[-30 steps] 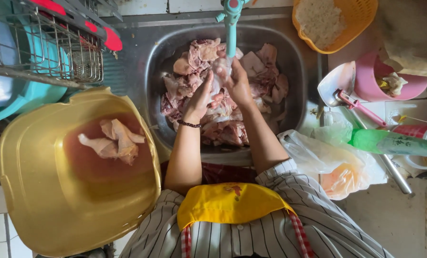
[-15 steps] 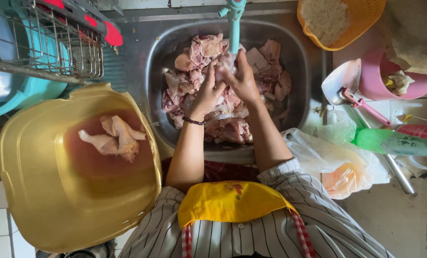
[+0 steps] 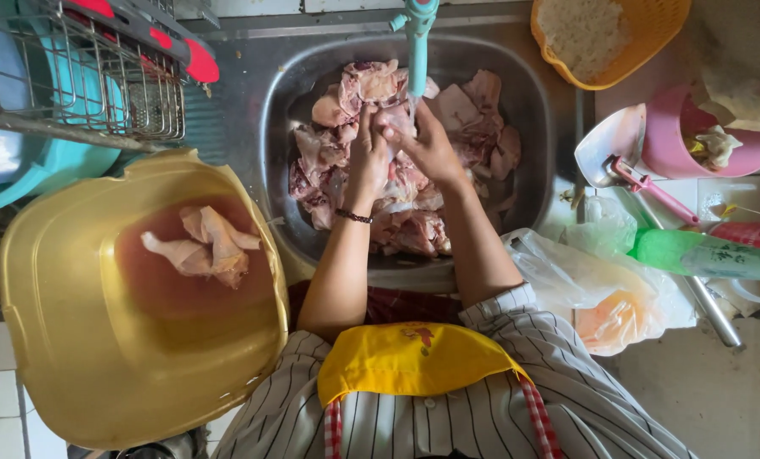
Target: Washing multiple pieces of raw chicken in a sink and placing them into a plastic basin.
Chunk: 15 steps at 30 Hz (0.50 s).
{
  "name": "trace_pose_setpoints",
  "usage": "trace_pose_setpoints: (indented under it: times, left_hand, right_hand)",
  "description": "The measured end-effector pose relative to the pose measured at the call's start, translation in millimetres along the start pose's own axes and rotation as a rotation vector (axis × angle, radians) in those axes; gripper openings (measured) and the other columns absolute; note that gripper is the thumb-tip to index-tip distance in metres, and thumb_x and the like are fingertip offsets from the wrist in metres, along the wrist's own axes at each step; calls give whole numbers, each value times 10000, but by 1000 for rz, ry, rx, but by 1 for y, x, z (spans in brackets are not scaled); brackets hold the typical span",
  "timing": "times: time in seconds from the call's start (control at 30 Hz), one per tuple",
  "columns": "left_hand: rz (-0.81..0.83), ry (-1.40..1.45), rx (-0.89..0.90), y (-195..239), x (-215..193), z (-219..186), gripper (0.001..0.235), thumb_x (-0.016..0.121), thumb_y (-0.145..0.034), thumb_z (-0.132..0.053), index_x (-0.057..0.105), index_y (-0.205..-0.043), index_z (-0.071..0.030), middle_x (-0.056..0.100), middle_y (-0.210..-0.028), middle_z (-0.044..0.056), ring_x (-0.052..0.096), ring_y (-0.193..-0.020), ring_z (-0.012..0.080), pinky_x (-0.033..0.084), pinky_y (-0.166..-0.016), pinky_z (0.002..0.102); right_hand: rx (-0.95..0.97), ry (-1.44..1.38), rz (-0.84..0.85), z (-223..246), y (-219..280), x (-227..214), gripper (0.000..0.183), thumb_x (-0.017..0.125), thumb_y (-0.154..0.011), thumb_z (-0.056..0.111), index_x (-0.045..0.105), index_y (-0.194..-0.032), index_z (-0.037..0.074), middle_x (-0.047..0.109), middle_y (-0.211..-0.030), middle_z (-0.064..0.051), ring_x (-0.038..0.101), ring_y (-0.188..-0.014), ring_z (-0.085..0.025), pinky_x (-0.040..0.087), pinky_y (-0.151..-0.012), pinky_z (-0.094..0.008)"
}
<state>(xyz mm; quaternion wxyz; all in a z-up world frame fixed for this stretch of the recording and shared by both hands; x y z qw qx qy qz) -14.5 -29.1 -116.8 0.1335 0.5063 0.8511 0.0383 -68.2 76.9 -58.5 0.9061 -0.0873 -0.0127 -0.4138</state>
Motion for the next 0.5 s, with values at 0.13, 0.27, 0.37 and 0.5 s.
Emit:
trace_pose_setpoints:
  times: [0.13, 0.27, 0.37, 0.5]
  left_hand:
    - [-189, -62, -20, 29, -10, -45, 471, 424, -1058, -445, 537, -1427, -175, 651, -1317, 236, 604, -1240, 432, 458, -1087, 549]
    - [41, 559, -38, 14, -7, -25, 416, 373, -1078, -476, 531, -1250, -132, 710, -932, 167, 729, -569, 245, 613, -410, 242]
    - [212, 358, -18, 15, -5, -13, 870, 253, -988, -616, 78, -1584, -6, -39, -1692, 186, -3, -1574, 293, 75, -1272, 423]
    - [449, 449, 48, 14, -10, 3, 1069, 815, -910, -306, 3, -1571, -89, 391, -1388, 431, 624, -832, 294, 621, -556, 337]
  right_hand:
    - [-13, 158, -100, 27, -2, 10, 122, 643, -1015, 119, 645, -1096, 28, 614, -921, -95, 557, -917, -206, 489, -854, -396]
    - [69, 168, -262, 13, -4, -12, 257, 543, -1098, 241, 675, -967, 64, 626, -845, 1, 540, -836, -125, 486, -768, -278]
    - [53, 285, -323, 1, -4, -19, 290, 628, -1068, 217, 674, -815, 80, 584, -743, -1, 504, -784, -109, 459, -677, -298]
    - [-23, 295, -287, 26, -2, -9, 387, 604, -1085, 211, 638, -724, 75, 530, -691, -1, 486, -714, -115, 432, -673, -285]
Point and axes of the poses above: each hand's wrist, its own y-axis away from the middle knuckle, its own x-axis out of the palm, z = x × y, the point moved 1 cm from there along -y, towards the middle knuckle
